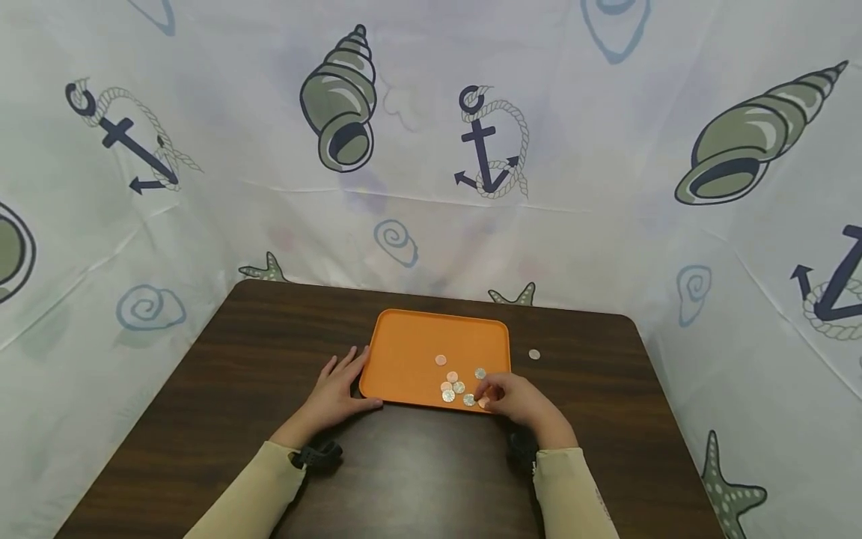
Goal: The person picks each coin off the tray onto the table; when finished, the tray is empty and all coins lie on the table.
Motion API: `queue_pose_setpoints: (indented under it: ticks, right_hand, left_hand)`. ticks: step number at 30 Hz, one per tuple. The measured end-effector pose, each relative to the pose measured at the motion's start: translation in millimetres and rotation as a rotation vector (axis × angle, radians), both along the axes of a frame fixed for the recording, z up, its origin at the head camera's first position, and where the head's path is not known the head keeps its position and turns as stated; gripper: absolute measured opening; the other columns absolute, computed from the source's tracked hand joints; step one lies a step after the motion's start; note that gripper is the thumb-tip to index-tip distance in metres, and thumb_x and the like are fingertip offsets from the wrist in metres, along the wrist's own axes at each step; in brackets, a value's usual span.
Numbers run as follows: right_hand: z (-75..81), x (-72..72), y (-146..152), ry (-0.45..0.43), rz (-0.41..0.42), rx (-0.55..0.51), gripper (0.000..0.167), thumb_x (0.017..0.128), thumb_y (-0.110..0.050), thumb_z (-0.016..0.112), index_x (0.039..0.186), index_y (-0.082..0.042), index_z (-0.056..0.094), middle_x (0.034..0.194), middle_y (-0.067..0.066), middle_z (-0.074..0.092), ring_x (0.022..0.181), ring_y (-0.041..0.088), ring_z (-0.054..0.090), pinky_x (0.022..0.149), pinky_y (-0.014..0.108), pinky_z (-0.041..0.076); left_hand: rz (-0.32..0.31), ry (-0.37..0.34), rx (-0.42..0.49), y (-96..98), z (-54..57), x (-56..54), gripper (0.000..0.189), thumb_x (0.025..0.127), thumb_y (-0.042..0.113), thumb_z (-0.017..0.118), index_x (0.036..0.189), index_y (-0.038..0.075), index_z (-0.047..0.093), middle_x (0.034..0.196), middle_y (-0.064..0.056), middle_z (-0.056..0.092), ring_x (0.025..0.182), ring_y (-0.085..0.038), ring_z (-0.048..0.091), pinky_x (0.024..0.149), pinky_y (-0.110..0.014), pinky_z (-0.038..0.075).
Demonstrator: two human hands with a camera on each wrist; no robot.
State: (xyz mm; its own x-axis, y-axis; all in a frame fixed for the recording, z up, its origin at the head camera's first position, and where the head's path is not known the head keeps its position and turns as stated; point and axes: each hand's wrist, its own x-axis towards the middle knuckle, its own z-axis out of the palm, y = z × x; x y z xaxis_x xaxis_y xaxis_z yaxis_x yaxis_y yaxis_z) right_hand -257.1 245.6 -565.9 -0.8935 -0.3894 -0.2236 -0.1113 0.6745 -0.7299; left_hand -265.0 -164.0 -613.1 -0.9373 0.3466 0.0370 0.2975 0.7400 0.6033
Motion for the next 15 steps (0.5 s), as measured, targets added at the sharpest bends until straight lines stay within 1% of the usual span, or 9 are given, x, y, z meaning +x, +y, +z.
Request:
queue_pose_setpoints:
  ticks: [4,8,12,15]
  right_hand:
    - [-2.0,1.2,-2.4,0.042,-0.04,0.04,0.01,0.099,-0.006,0.078,0.103,-0.015,0.077,0.085,0.002,0.06,0.082,0.02,0.056,0.072,0.031,0.049]
    - [-3.4,0.9,-4.0,0.053,-0.079,0.049,0.012,0.097,-0.005,0.08,0.099,-0.013,0.071,0.081,0.001,0.059,0.077,0.019,0.055,0.068,0.029,0.048]
    - [-7.1,0.8,-0.8,0.043,-0.082,0.0,0.015,0.098,-0.009,0.082,0.095,-0.011,0.067,0.083,0.001,0.06,0.078,0.018,0.057,0.068,0.026,0.05]
    - [-10.4,1.3,4.8,0.038,-0.066,-0.08,0.016,0.099,-0.011,0.081,0.097,-0.009,0.065,0.088,0.005,0.063,0.081,0.019,0.058,0.069,0.025,0.052]
  left_hand:
    - [-0.002,0.006,0.002,1.2,-0.4,-0.6,0.117,0.089,0.06,0.086,0.176,0.014,0.022,0.181,-0.008,0.028,0.171,-0.035,0.017,0.137,-0.065,0.001]
    - [0.009,0.01,0.008,1.9,0.4,-0.3,0.117,0.089,0.059,0.087,0.176,0.014,0.023,0.18,-0.009,0.029,0.171,-0.035,0.018,0.137,-0.065,0.001]
    - [0.016,0.004,0.011,1.5,0.4,1.0,0.117,0.088,0.058,0.088,0.175,0.013,0.025,0.18,-0.01,0.031,0.171,-0.036,0.019,0.137,-0.066,0.002]
    - [0.017,-0.002,0.012,0.9,0.6,1.8,0.116,0.088,0.058,0.088,0.175,0.013,0.025,0.18,-0.01,0.031,0.171,-0.037,0.019,0.137,-0.066,0.002]
